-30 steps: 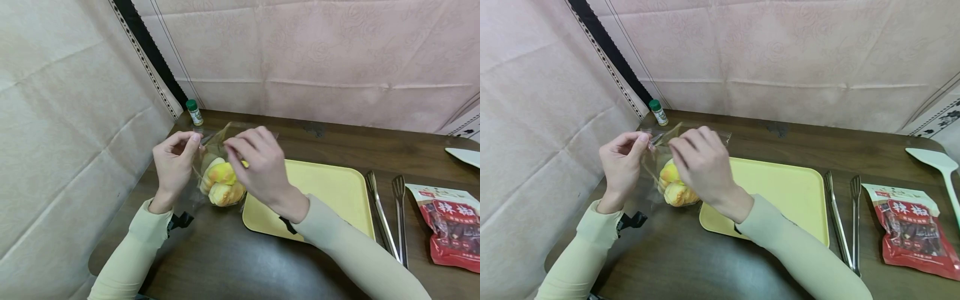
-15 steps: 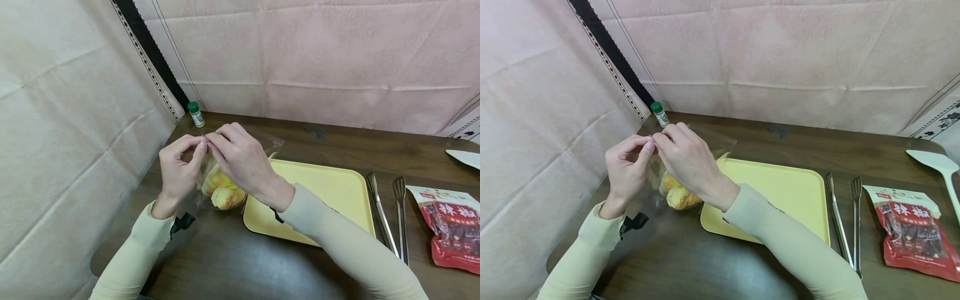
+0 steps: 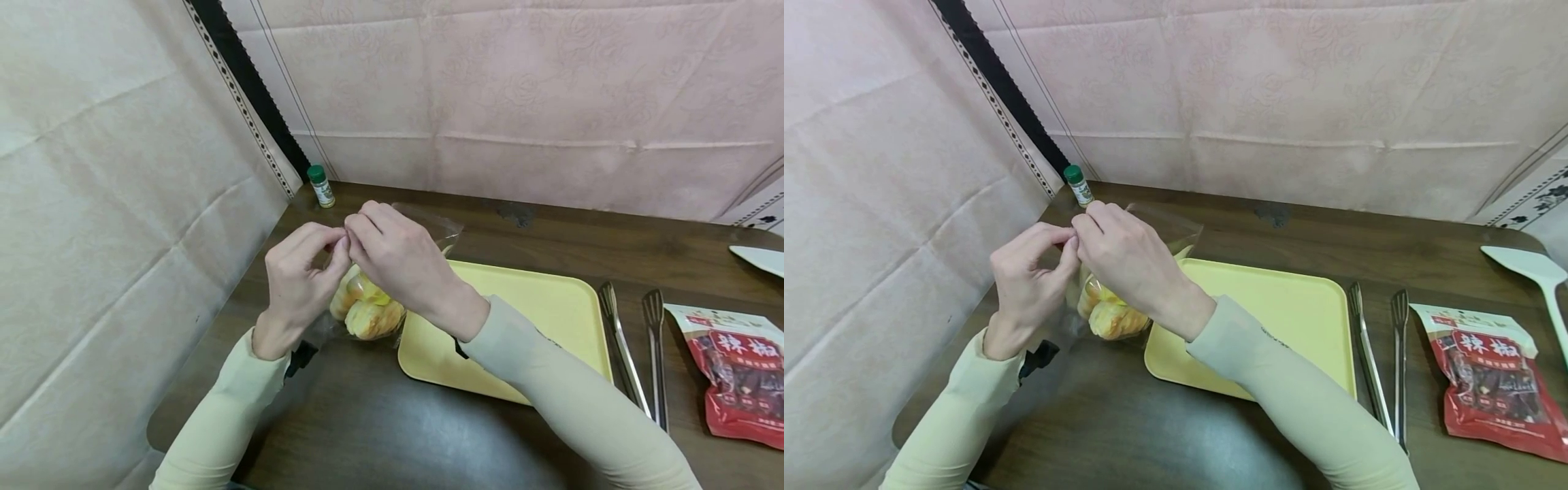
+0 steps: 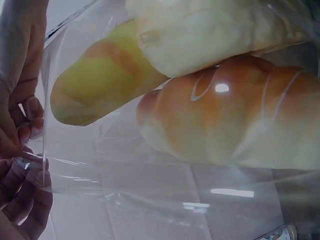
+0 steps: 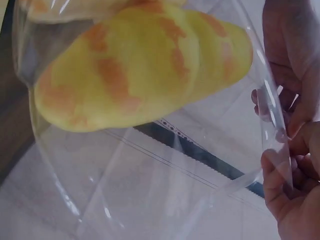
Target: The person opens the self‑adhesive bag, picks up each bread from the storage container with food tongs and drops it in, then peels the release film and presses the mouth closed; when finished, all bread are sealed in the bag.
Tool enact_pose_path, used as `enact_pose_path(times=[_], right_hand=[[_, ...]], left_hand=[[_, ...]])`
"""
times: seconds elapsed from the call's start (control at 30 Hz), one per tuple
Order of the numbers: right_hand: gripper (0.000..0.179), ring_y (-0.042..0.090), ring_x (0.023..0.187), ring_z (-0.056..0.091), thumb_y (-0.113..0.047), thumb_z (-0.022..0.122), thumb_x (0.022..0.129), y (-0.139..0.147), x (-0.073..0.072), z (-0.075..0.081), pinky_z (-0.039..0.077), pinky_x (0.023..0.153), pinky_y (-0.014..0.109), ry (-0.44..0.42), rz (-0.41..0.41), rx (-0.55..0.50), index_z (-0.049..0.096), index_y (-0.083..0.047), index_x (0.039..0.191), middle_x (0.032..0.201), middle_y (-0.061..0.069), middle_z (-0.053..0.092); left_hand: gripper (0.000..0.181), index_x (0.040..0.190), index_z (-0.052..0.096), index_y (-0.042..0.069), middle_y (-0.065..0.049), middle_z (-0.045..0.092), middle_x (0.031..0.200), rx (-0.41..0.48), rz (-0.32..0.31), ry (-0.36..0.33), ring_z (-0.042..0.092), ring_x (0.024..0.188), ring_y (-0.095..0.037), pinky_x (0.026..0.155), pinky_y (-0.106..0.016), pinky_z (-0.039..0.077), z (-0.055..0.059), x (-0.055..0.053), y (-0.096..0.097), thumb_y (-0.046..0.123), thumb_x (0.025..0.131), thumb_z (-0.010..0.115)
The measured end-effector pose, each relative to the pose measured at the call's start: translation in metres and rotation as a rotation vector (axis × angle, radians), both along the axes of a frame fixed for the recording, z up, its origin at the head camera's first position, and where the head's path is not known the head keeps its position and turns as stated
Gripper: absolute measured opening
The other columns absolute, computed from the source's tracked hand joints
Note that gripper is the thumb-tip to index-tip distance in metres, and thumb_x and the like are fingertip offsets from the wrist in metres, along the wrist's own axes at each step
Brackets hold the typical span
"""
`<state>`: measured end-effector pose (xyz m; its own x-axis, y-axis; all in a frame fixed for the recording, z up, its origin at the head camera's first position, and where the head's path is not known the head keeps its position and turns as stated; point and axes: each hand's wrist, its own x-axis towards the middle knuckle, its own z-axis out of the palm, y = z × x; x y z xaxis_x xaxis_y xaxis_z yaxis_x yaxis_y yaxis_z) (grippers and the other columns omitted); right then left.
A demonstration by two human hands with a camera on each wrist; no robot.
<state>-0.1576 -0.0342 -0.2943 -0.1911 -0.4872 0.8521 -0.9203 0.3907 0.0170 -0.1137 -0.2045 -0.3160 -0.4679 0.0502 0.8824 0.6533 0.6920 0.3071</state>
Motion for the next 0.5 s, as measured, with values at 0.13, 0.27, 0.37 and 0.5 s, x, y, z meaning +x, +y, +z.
enact_pose_path(times=[0.13,0.27,0.37,0.5], right_hand=[[0.007,0.017,0.073,0.059,0.003,0.062,0.099,0.0019,0.0,0.0,0.053,0.067,0.026,-0.214,0.093,-0.067,0.068,0.001,0.096,0.087,0.01,0.063],[0.007,0.018,0.073,0.057,0.001,0.062,0.1,0.0029,0.0006,-0.0005,0.047,0.066,0.025,-0.415,0.17,-0.129,0.067,0.0,0.095,0.086,0.01,0.062],[0.007,0.019,0.074,0.057,0.0,0.061,0.1,0.0032,0.001,0.0008,0.046,0.067,0.024,-0.48,0.195,-0.14,0.067,0.0,0.095,0.086,0.011,0.062],[0.007,0.019,0.074,0.058,-0.001,0.062,0.1,0.0028,0.0014,0.0027,0.047,0.068,0.024,-0.526,0.202,-0.162,0.067,-0.001,0.094,0.087,0.011,0.064]], left_hand=[[0.012,0.087,0.077,-0.005,-0.018,0.074,0.078,0.039,-0.037,-0.015,0.065,0.07,-0.025,0.078,-0.014,0.05,0.0002,-0.0001,0.0003,-0.003,0.095,0.068],[0.012,0.086,0.077,-0.006,-0.018,0.073,0.078,0.09,-0.062,-0.056,0.063,0.071,-0.022,0.08,-0.011,0.05,0.0004,-0.0001,0.0007,-0.002,0.095,0.069],[0.01,0.087,0.077,-0.006,-0.017,0.073,0.077,0.106,-0.066,-0.084,0.062,0.072,-0.019,0.08,-0.013,0.052,0.0011,0.0001,0.0008,-0.003,0.095,0.071],[0.009,0.087,0.077,-0.005,-0.017,0.072,0.077,0.125,-0.077,-0.1,0.061,0.072,-0.016,0.079,-0.014,0.052,0.002,0.0004,0.0004,-0.004,0.094,0.073]])
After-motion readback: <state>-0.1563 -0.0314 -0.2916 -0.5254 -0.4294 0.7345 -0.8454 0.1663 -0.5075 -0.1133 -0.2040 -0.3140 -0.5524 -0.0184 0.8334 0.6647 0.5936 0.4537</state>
